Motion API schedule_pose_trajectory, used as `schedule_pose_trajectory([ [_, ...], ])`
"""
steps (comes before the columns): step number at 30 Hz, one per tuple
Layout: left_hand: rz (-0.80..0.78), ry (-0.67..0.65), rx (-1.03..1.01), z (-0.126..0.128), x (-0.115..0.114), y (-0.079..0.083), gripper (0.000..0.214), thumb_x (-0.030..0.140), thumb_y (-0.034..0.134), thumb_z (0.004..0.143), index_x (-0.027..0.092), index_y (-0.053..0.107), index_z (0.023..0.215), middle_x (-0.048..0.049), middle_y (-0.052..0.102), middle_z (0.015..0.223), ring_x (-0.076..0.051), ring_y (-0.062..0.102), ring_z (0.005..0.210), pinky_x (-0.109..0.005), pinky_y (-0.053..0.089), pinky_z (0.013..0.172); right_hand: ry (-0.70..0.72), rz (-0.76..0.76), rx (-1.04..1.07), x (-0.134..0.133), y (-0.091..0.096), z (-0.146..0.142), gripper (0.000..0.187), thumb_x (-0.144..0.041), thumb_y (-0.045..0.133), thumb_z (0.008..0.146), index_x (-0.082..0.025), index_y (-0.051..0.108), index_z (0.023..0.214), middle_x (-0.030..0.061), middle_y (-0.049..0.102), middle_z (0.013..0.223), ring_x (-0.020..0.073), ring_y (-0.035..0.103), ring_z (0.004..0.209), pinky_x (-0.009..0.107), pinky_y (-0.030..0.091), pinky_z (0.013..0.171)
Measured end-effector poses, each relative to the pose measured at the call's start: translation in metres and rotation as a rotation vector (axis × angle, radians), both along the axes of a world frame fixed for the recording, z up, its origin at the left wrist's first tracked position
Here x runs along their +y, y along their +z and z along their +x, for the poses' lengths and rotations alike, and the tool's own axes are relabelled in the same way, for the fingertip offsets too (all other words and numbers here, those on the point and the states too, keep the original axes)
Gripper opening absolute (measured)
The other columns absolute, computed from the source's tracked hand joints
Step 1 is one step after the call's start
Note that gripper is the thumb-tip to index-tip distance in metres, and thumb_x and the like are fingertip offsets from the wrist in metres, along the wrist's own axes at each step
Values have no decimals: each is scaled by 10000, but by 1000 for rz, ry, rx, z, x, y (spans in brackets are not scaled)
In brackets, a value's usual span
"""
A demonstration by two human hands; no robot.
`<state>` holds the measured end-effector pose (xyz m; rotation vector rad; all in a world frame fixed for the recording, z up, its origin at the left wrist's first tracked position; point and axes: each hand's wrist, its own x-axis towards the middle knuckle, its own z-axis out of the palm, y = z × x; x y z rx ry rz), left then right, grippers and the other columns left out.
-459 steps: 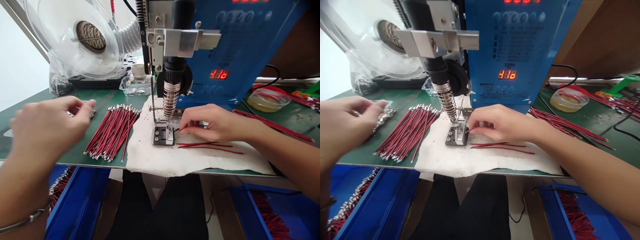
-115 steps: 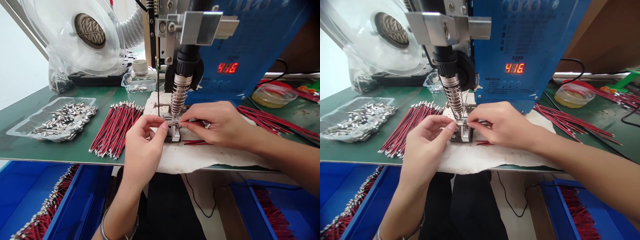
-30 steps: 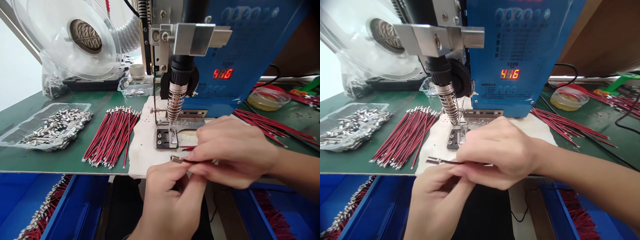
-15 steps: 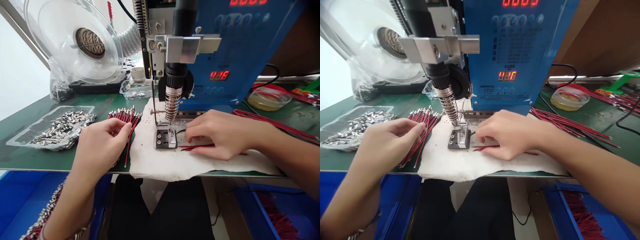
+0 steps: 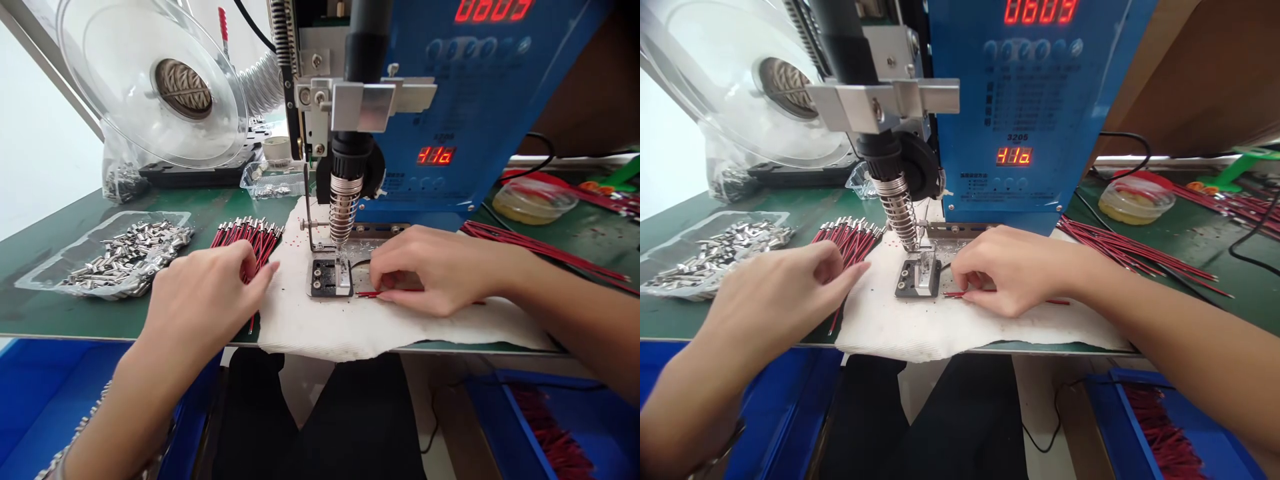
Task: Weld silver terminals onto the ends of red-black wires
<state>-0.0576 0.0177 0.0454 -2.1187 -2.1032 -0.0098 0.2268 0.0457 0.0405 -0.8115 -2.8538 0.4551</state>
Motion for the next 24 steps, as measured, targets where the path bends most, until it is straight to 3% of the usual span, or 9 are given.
schedule_pose_trajectory([
  [3, -106, -26, 121, 0, -18, 2, 320, 536, 396, 954, 258, 449, 804, -48, 648, 714, -315, 654, 712, -339, 292, 578, 12, 27, 9, 0, 1, 2, 113, -128, 597, 839, -197, 685, 824, -25, 659, 734, 122, 566, 664, 274, 371, 638],
  [7, -160, 43, 226, -6, -29, 4, 282, 469, 289, 993, 263, 425, 859, -47, 655, 744, -326, 677, 728, -336, 294, 583, 4, 70, -11, -1, 3, 5, 132, -128, 596, 844, -204, 704, 844, -20, 677, 756, 133, 570, 678, 286, 374, 650],
  [15, -88, 192, 133, -31, -15, 6, 455, 573, 188, 982, 288, 533, 1064, -87, 716, 879, -391, 699, 868, -379, 383, 658, 18, 102, -11, 1, 0, 4, 212, -85, 586, 825, -202, 744, 904, 2, 726, 837, 150, 626, 731, 297, 388, 654],
  [20, -197, 98, 156, -38, -5, 6, 434, 536, 204, 982, 265, 543, 976, -101, 713, 919, -351, 688, 891, -370, 384, 677, 29, 145, 29, 1, 0, 4, 192, -90, 581, 843, -190, 736, 894, 10, 729, 810, 148, 629, 695, 296, 381, 630],
  [24, -192, 68, 108, -39, -8, 8, 370, 484, 270, 974, 267, 568, 954, -85, 713, 893, -332, 671, 859, -354, 360, 669, 45, 201, 50, 2, 0, 3, 152, -113, 572, 876, -180, 708, 867, 20, 713, 779, 152, 616, 671, 299, 369, 606],
])
